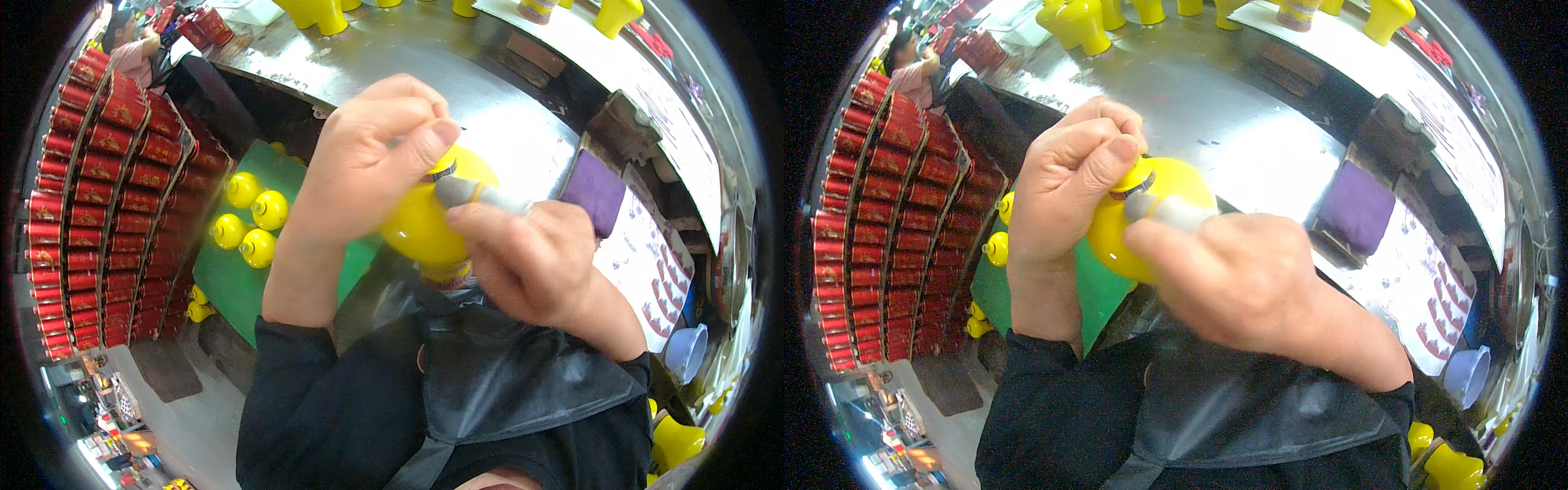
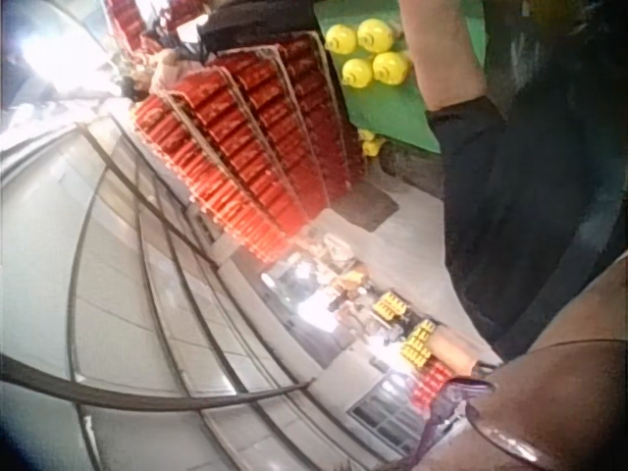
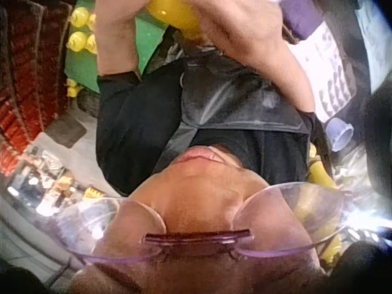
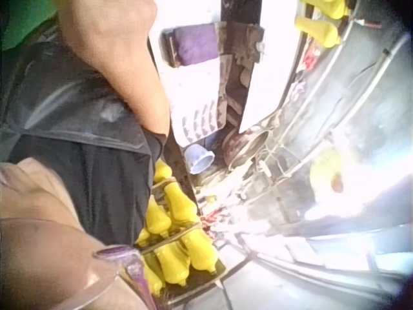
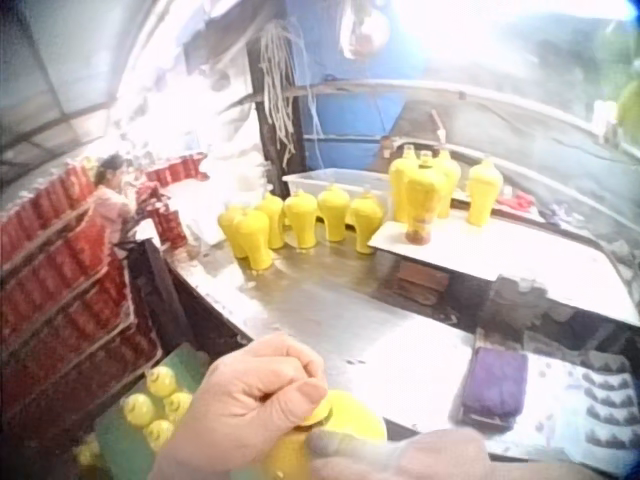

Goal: The person applies decorative stickers to the neck and body of yellow ceramic bottles. They smooth each sticker with a small tool and rotate the bottle to align the design. Finished bottles are placed on a nearby tray.

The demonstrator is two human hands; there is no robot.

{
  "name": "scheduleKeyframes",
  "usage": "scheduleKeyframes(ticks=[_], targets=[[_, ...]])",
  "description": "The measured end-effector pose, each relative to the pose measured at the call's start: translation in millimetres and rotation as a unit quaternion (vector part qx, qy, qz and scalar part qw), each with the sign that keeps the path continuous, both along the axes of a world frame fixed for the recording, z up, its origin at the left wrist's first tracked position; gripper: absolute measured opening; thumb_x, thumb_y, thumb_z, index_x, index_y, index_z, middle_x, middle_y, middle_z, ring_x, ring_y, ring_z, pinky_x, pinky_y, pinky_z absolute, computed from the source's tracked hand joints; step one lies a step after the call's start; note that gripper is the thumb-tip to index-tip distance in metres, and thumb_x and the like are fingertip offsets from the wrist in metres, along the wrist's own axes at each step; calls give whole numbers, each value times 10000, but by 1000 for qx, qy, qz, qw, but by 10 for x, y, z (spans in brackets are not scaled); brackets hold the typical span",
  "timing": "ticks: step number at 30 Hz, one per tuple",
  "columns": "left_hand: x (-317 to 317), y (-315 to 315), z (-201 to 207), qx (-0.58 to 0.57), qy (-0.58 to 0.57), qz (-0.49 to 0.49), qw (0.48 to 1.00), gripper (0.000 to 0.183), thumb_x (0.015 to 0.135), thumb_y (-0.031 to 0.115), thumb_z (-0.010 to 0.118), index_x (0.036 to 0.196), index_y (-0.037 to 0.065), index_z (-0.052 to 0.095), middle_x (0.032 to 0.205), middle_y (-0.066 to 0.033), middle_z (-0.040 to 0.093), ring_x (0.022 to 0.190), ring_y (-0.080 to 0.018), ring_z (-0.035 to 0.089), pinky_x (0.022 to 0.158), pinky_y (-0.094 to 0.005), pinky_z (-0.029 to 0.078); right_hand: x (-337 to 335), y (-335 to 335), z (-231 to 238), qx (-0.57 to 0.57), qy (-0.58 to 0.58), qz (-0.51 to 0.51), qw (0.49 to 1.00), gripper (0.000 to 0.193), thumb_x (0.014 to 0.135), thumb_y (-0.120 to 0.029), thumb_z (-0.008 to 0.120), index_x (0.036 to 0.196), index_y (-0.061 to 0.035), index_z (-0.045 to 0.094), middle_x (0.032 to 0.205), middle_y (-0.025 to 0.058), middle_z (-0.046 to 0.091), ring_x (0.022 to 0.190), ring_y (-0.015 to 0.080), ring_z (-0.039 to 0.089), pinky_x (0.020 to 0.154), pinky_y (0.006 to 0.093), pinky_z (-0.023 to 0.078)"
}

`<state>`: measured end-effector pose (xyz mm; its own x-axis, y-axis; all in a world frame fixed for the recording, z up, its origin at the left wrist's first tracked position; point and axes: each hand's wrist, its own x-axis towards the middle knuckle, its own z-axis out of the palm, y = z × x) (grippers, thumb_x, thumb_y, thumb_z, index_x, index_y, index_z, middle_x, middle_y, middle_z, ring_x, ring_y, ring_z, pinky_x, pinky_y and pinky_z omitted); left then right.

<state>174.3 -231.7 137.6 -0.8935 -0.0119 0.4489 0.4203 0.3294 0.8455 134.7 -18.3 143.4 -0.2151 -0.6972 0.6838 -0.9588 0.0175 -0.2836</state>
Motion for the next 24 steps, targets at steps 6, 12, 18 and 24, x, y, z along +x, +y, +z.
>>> scheduleKeyframes(ticks=[6,12,18,24], targets=[[105,-64,-94,-88,38,52,994,297,970,164,680,757,-20,584,884,-78,624,821,-172,566,730,-286,446,87,-128,-1,169,-8,10,985,371,803,-13,722,1167,-80,694,738,52,632,494,206,565,482,340,456],[499,-413,-606,-100,27,162,981,295,967,196,674,760,-5,611,890,-92,643,842,-231,599,774,-333,460,-190,-157,-298,129,-247,-12,960,240,876,-37,723,1114,-60,707,875,91,723,647,180,679,595,287,523],[1035,-903,-1523,-221,-65,373,899,199,911,153,695,789,-1,666,941,-119,676,890,-313,629,826,-407,493,-433,3,-758,111,-476,-38,872,143,957,-49,657,1050,32,729,944,64,731,859,104,646,774,247,497],[1334,-1360,-2435,-353,-158,485,784,181,886,168,727,812,4,710,982,-148,688,946,-359,628,854,-470,499,-551,239,-959,110,-551,-98,822,139,988,-53,639,1059,43,712,1016,87,733,952,147,669,886,283,513]])
